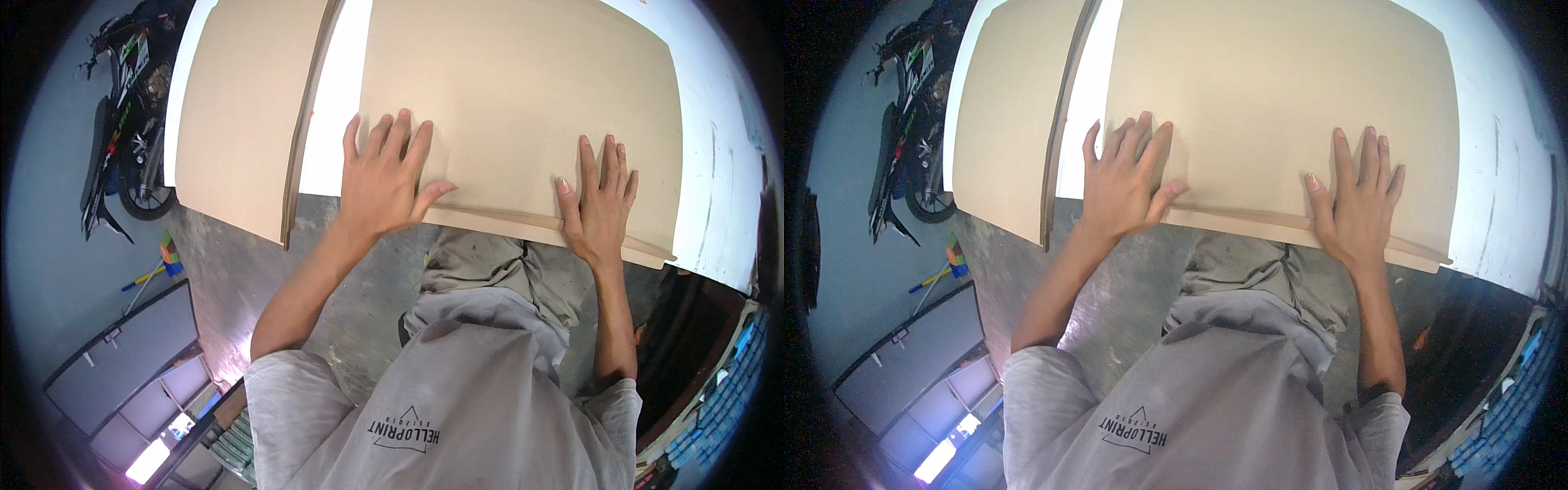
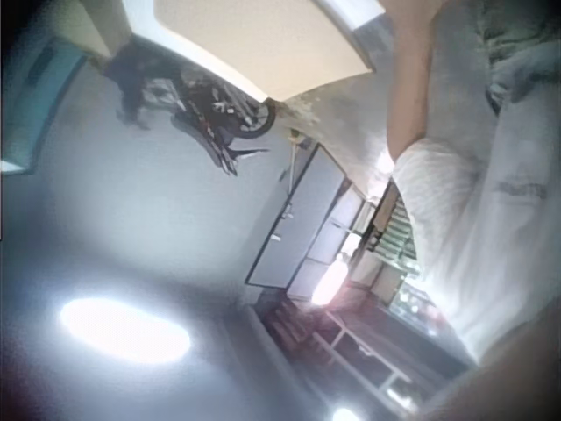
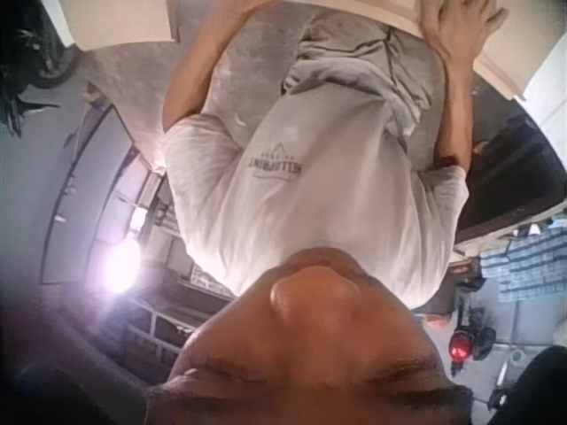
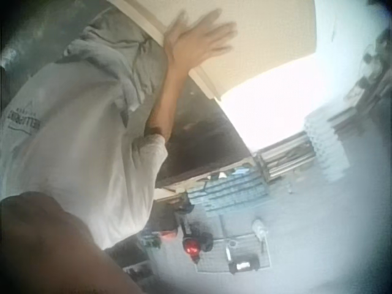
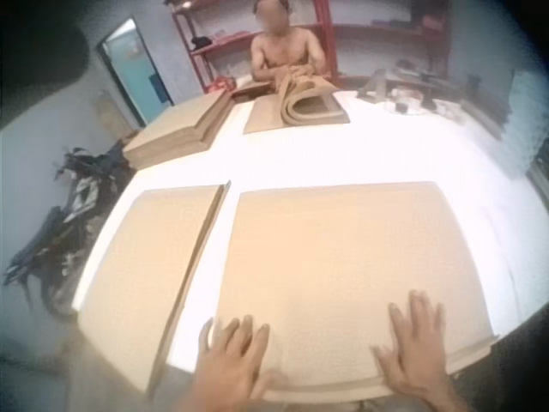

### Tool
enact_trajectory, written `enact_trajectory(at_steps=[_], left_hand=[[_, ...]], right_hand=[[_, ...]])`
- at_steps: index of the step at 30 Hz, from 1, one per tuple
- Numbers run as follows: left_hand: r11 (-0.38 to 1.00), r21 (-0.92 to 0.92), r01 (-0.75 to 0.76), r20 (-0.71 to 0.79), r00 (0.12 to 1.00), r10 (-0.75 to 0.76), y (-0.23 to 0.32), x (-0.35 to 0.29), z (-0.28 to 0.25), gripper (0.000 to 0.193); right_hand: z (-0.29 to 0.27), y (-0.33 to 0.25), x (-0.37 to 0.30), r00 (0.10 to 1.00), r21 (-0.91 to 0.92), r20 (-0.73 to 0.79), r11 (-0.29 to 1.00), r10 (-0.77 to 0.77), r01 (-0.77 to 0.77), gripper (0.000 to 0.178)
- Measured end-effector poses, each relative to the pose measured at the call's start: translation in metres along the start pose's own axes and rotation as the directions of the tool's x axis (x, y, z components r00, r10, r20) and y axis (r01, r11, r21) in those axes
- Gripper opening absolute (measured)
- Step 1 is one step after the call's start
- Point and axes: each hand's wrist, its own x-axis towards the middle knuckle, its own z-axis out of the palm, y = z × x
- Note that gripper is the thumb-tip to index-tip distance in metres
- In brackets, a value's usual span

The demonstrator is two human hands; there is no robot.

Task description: The person folds large flat cardboard sheets in half on a white worktable, pressing the crease with both hands. They repeatedly pick up a sheet, fold it, and place it aside, building a stack of folded pieces.

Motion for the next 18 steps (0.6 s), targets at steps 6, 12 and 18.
enact_trajectory(at_steps=[6, 12, 18], left_hand=[[0.987, -0.154, -0.034, -0.266, 0.964, -0.008, -0.014, 0.014, 0.025, 0.071], [0.989, 0.139, 0.039, -0.275, 0.961, 0.001, -0.003, 0.018, 0.026, 0.064], [0.974, -0.202, -0.098, -0.434, 0.901, 0.001, 0.076, 0.001, 0.029, 0.059]], right_hand=[[0.001, 0.000, -0.005, 1.000, 0.004, 0.017, 1.000, 0.006, -0.006, 0.069], [-0.002, 0.000, -0.004, 0.997, 0.085, -0.075, 0.996, 0.003, 0.003, 0.068], [-0.035, 0.007, -0.050, 0.982, 0.249, -0.130, 0.954, -0.137, 0.166, 0.045]])
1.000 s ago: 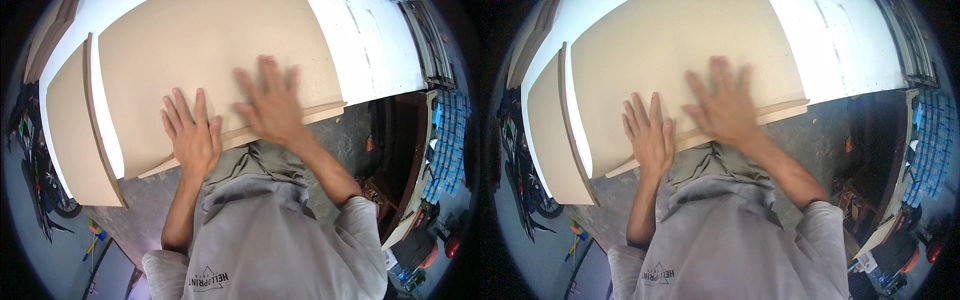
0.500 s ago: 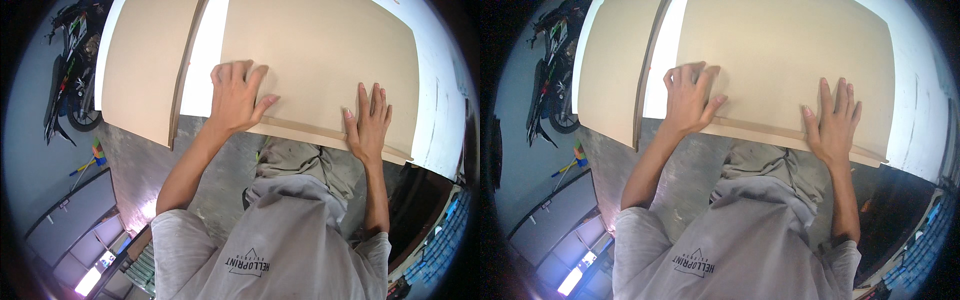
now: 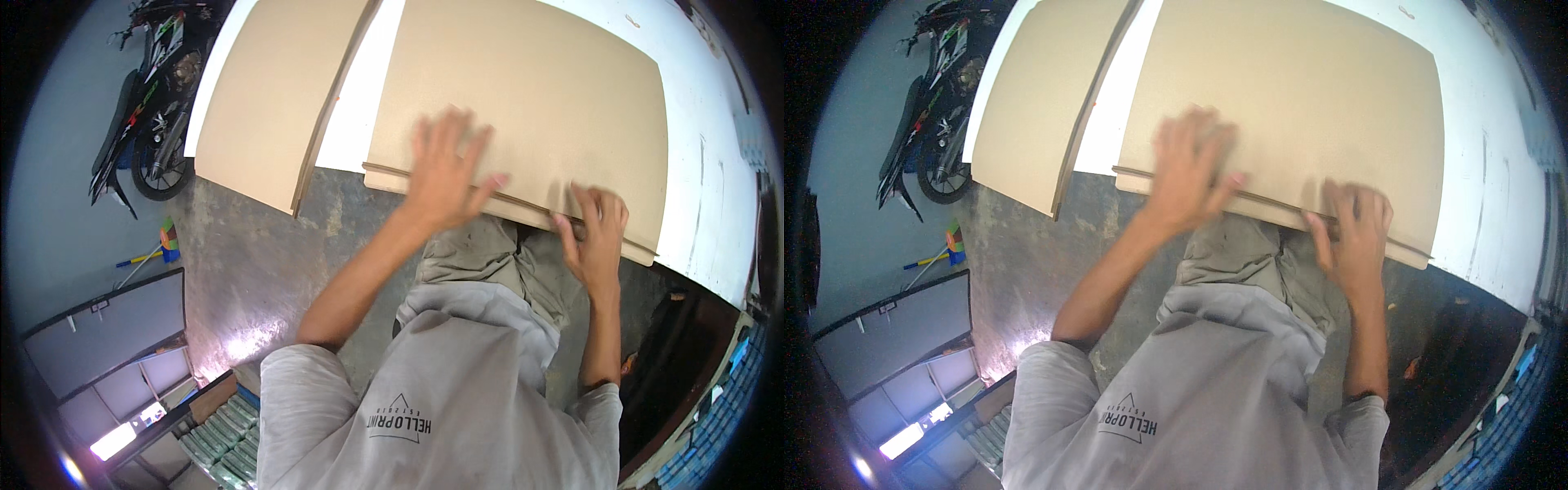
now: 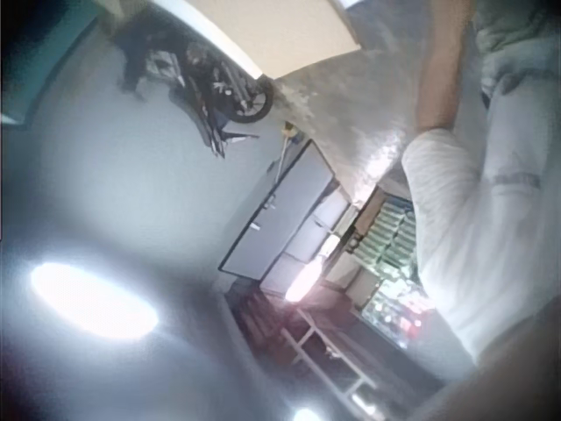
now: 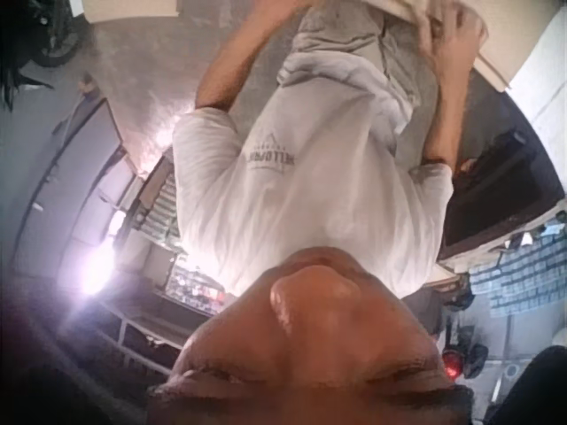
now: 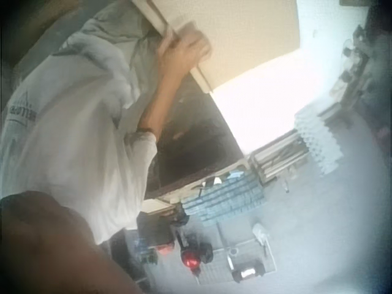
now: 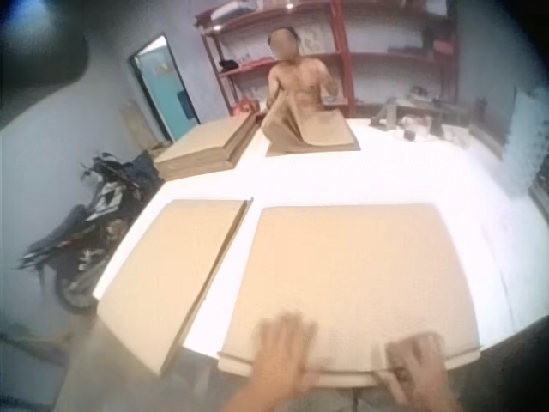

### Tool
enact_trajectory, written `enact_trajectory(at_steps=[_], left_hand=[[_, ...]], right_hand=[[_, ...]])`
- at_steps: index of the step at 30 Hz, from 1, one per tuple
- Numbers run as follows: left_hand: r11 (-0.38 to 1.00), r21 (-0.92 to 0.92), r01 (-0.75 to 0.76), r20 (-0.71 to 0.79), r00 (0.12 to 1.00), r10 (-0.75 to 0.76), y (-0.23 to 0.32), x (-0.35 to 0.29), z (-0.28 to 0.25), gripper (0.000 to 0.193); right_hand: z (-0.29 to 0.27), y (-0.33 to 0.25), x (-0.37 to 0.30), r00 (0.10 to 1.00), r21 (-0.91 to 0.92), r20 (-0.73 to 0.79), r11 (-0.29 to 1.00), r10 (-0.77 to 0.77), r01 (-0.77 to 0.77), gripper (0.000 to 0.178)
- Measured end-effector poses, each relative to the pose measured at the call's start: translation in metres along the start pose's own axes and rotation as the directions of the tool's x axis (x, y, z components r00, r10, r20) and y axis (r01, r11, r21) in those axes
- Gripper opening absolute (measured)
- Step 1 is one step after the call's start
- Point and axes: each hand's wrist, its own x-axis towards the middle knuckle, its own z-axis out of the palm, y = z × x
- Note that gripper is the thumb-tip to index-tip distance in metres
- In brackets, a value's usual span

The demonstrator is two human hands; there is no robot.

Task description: The person folds large flat cardboard sheets in half on a white worktable, pressing the crease with both hands. They repeatedly pick up a sheet, fold it, and place it aside, building a stack of folded pieces.

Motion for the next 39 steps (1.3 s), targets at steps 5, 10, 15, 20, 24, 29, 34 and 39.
enact_trajectory(at_steps=[5, 10, 15, 20, 24, 29, 34, 39], left_hand=[[0.957, -0.186, -0.223, 0.253, 0.930, 0.266, 0.054, 0.004, 0.023, 0.032], [0.913, -0.407, 0.037, 0.029, 0.999, -0.027, 0.044, 0.042, -0.013, 0.017], [0.563, -0.826, -0.038, -0.430, 0.688, -0.584, -0.038, 0.108, -0.160, 0.020], [0.933, -0.330, -0.143, -0.943, 0.088, -0.320, -0.086, 0.095, -0.333, 0.016], [0.980, 0.047, -0.192, -0.996, 0.065, 0.061, -0.076, 0.074, -0.375, 0.010], [0.914, 0.378, 0.147, -0.861, 0.419, 0.288, -0.107, 0.087, -0.314, 0.006], [0.902, 0.297, 0.312, -0.664, 0.747, -0.040, -0.198, 0.074, -0.170, 0.005], [0.848, 0.104, 0.519, -0.420, 0.796, -0.436, -0.240, 0.023, -0.083, 0.012]], right_hand=[[0.000, 0.000, -0.022, 0.991, 0.217, -0.123, 0.976, 0.055, -0.027, 0.027], [-0.018, -0.001, -0.049, 0.842, 0.220, -0.537, 0.972, 0.055, 0.077, 0.025], [-0.040, 0.012, -0.084, 0.761, 0.338, -0.629, 0.938, 0.161, 0.080, 0.027], [-0.029, 0.026, -0.107, 0.718, 0.513, -0.592, 0.858, 0.365, -0.013, 0.024], [-0.014, 0.025, -0.114, 0.716, 0.572, -0.526, 0.814, 0.459, -0.101, 0.023], [-0.003, 0.012, -0.108, 0.741, 0.656, -0.457, 0.749, 0.492, -0.094, 0.021], [0.001, -0.002, -0.102, 0.813, 0.604, -0.408, 0.790, 0.416, -0.102, 0.018], [-0.009, -0.009, -0.102, 0.844, 0.512, -0.391, 0.849, 0.367, -0.132, 0.014]])
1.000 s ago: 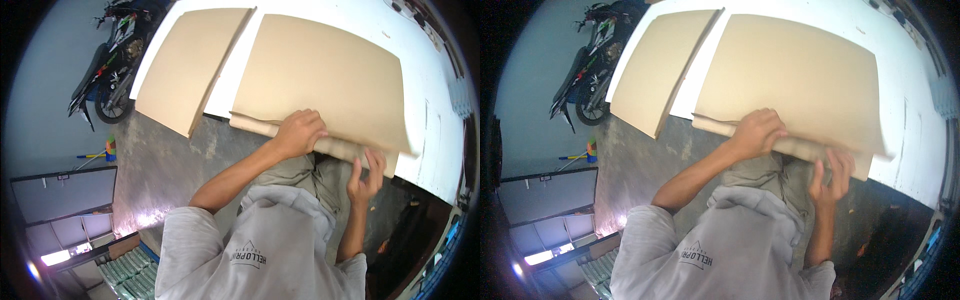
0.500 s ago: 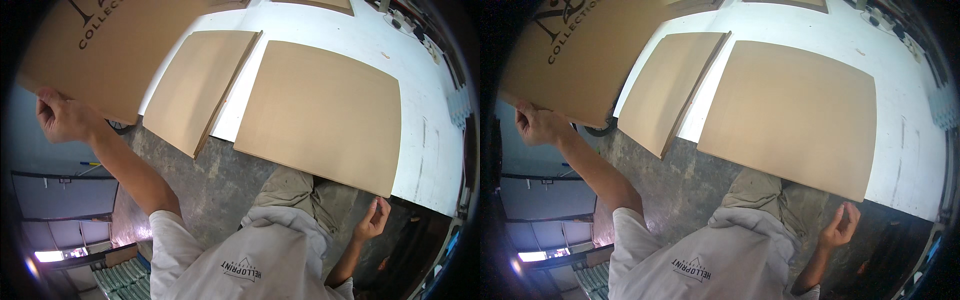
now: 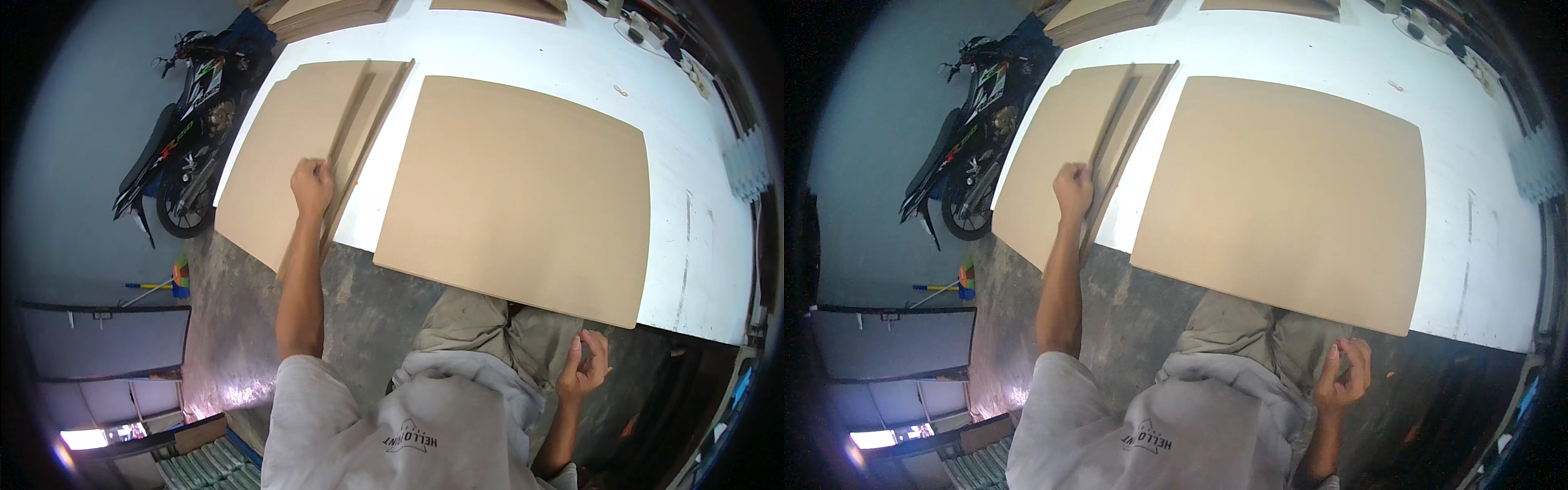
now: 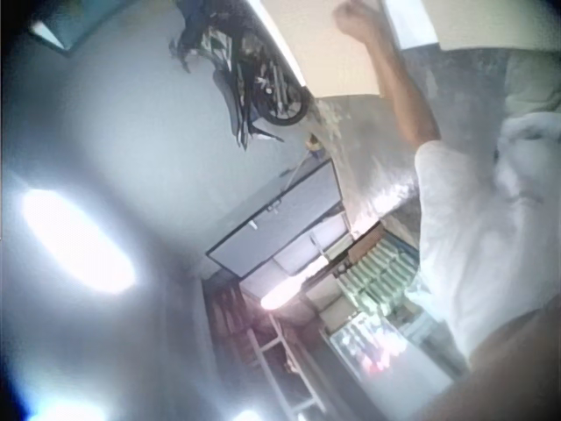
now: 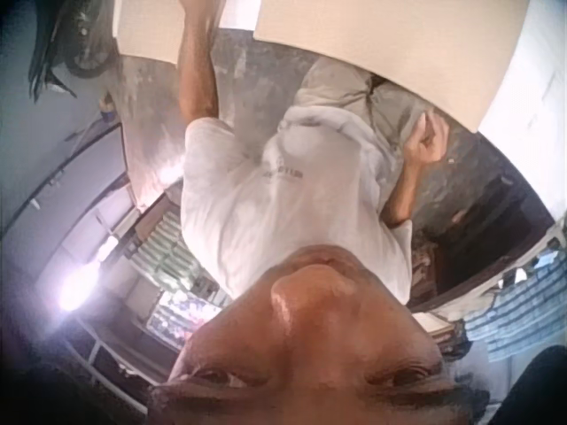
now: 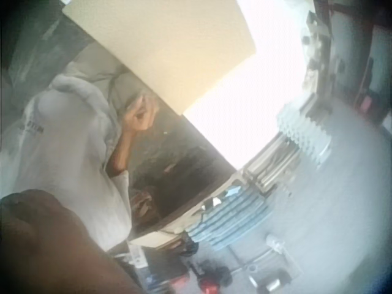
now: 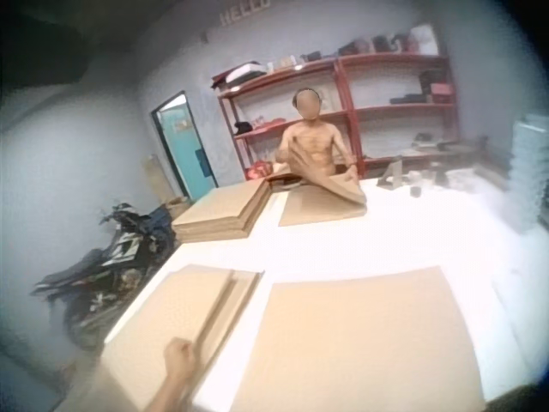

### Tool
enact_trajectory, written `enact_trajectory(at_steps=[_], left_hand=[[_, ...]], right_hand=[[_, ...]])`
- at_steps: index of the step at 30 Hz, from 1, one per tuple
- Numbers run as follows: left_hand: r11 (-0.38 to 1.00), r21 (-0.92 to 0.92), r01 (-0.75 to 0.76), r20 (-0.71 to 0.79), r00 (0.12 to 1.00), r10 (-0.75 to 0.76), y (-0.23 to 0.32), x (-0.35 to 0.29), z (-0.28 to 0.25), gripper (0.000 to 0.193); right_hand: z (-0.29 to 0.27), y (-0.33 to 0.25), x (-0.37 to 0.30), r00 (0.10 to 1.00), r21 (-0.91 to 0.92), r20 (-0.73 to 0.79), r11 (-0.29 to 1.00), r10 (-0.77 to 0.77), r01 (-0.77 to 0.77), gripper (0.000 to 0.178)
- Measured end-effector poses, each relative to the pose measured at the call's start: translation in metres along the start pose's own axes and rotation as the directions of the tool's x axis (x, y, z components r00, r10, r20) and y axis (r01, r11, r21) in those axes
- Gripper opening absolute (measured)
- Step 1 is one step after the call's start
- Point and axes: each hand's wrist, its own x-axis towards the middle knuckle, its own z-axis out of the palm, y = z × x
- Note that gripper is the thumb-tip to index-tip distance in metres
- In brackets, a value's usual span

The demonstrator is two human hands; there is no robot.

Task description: The person folds large flat cardboard sheets in half on a white worktable, pressing the crease with both hands. They repeatedly pick up a sheet, fold it, and place it aside, building a stack of folded pieces.

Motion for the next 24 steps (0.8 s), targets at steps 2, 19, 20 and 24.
enact_trajectory(at_steps=[2, 19, 20, 24], left_hand=[[0.995, -0.095, 0.009, 0.086, 0.996, -0.001, -0.002, -0.020, 0.005, 0.015], [0.635, -0.608, -0.475, 0.277, 0.623, 0.731, 0.224, -0.176, -0.017, 0.026], [0.642, -0.603, -0.473, 0.284, 0.625, 0.727, 0.228, -0.180, -0.014, 0.025], [0.649, -0.622, -0.439, 0.295, 0.637, 0.713, 0.228, -0.179, -0.009, 0.025]], right_hand=[[-0.002, -0.003, 0.004, 0.998, 0.013, 0.016, 0.998, 0.058, -0.058, 0.013], [0.027, 0.031, 0.069, 0.826, -0.159, 0.485, 0.900, -0.287, 0.406, 0.037], [0.028, 0.032, 0.067, 0.831, -0.159, 0.482, 0.906, -0.276, 0.393, 0.036], [0.029, 0.032, 0.064, 0.849, -0.146, 0.458, 0.919, -0.264, 0.365, 0.034]])
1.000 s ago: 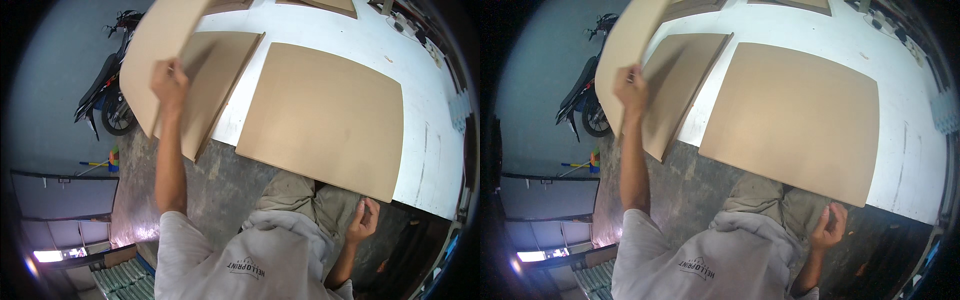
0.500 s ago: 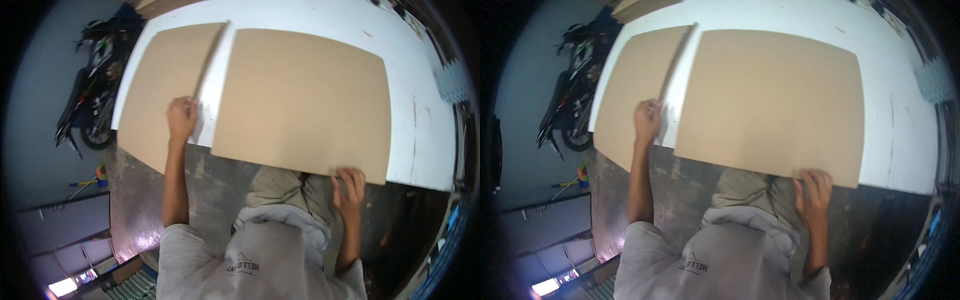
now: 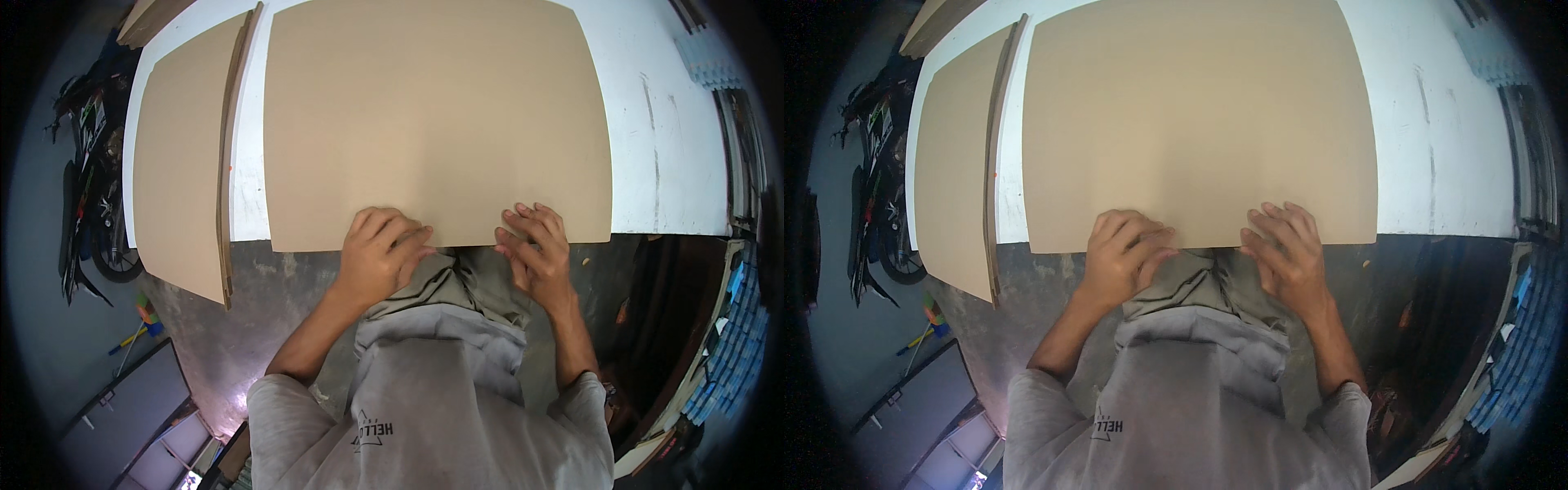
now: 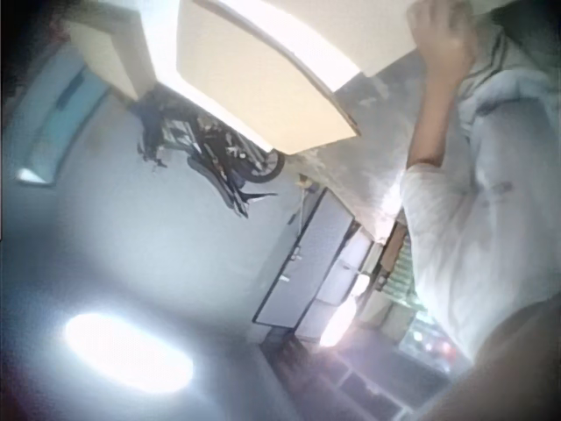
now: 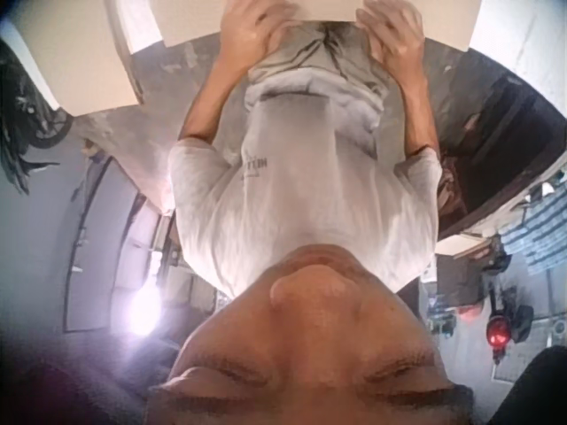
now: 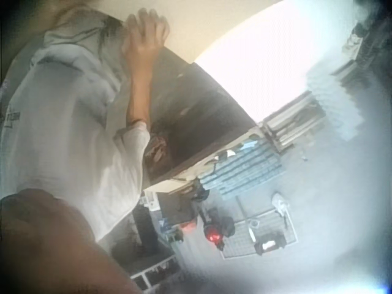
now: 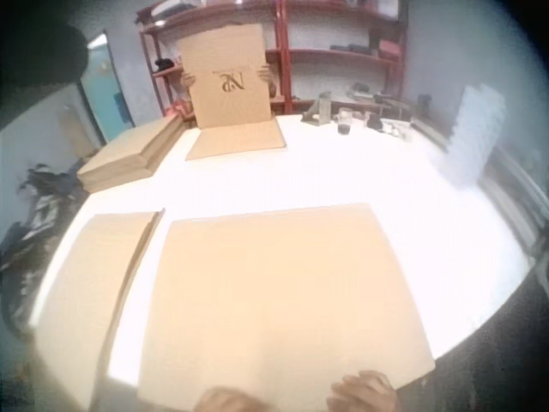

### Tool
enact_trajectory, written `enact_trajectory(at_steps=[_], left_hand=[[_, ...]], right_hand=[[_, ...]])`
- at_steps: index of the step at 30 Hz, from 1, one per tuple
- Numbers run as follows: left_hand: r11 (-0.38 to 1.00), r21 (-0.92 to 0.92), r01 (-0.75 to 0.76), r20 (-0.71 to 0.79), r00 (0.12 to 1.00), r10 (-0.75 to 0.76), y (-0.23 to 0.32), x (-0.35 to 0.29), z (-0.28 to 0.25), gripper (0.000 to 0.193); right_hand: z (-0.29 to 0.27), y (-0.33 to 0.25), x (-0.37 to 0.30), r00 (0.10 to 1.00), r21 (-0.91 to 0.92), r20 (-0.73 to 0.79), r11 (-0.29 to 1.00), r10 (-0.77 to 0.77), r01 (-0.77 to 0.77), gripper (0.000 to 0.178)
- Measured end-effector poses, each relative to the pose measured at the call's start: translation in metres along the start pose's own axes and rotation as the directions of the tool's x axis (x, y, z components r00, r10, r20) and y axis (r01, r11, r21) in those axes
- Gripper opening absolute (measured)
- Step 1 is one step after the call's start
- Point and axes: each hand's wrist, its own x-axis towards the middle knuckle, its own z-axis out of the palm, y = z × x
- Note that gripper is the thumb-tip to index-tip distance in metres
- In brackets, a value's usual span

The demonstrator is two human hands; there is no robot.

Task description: The person folds large flat cardboard sheets in half on a white worktable, pressing the crease with both hands. They repeatedly pick up a sheet, fold it, and place it aside, building a stack of folded pieces.

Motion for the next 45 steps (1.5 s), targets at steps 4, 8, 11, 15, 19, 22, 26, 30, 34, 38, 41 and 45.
enact_trajectory(at_steps=[4, 8, 11, 15, 19, 22, 26, 30, 34, 38, 41, 45], left_hand=[[0.998, 0.054, 0.009, 0.066, 0.998, -0.013, 0.001, -0.001, -0.002, 0.025], [0.992, 0.124, -0.017, 0.061, 0.998, 0.009, 0.006, -0.003, 0.001, 0.023], [0.985, 0.173, 0.010, 0.014, 1.000, -0.013, 0.012, -0.007, 0.007, 0.021], [0.988, 0.148, 0.043, -0.005, 0.999, -0.043, 0.013, -0.008, 0.013, 0.020], [0.992, 0.058, 0.110, 0.095, 0.989, -0.116, 0.003, 0.003, 0.010, 0.013], [0.983, 0.048, 0.175, 0.225, 0.957, -0.182, -0.002, 0.014, 0.002, 0.014], [0.963, 0.013, 0.270, 0.206, 0.941, -0.267, -0.011, 0.028, -0.002, 0.041], [0.936, 0.064, 0.346, 0.168, 0.921, -0.352, -0.013, 0.036, 0.010, 0.074], [0.859, 0.314, 0.404, 0.185, 0.862, -0.473, -0.010, 0.041, 0.024, 0.076], [0.834, 0.404, 0.376, 0.218, 0.846, -0.486, -0.010, 0.045, 0.026, 0.075], [0.847, 0.381, 0.370, 0.201, 0.861, -0.467, -0.010, 0.045, 0.028, 0.076], [0.863, 0.439, 0.249, 0.265, 0.882, -0.389, -0.014, 0.032, 0.005, 0.082]], right_hand=[[-0.003, -0.006, 0.001, 0.998, 0.002, 0.037, 0.998, 0.058, -0.058, 0.029], [-0.001, -0.011, 0.000, 0.996, -0.051, 0.033, 0.995, 0.086, -0.084, 0.025], [0.006, -0.013, -0.003, 0.997, -0.075, 0.014, 0.994, 0.080, -0.079, 0.024], [0.012, -0.014, -0.002, 0.997, -0.104, -0.038, 0.992, 0.063, -0.067, 0.024], [0.003, -0.005, 0.011, 0.989, -0.086, 0.093, 0.991, 0.111, -0.103, 0.025], [-0.007, 0.005, 0.024, 0.962, -0.016, 0.231, 0.989, 0.149, -0.149, 0.026], [-0.001, 0.011, 0.026, 0.959, 0.102, 0.206, 0.971, 0.192, -0.216, 0.028], [0.001, 0.008, 0.026, 0.964, -0.012, 0.154, 0.976, 0.219, -0.220, 0.034], [-0.007, -0.005, 0.053, 0.895, -0.081, 0.312, 0.948, 0.319, -0.309, 0.046], [0.028, -0.028, 0.091, 0.858, -0.337, 0.217, 0.861, 0.466, -0.382, 0.060], [0.058, -0.023, 0.101, 0.887, -0.428, 0.133, 0.833, 0.441, -0.350, 0.065], [0.064, -0.017, 0.093, 0.887, -0.397, 0.091, 0.834, 0.452, -0.384, 0.066]])
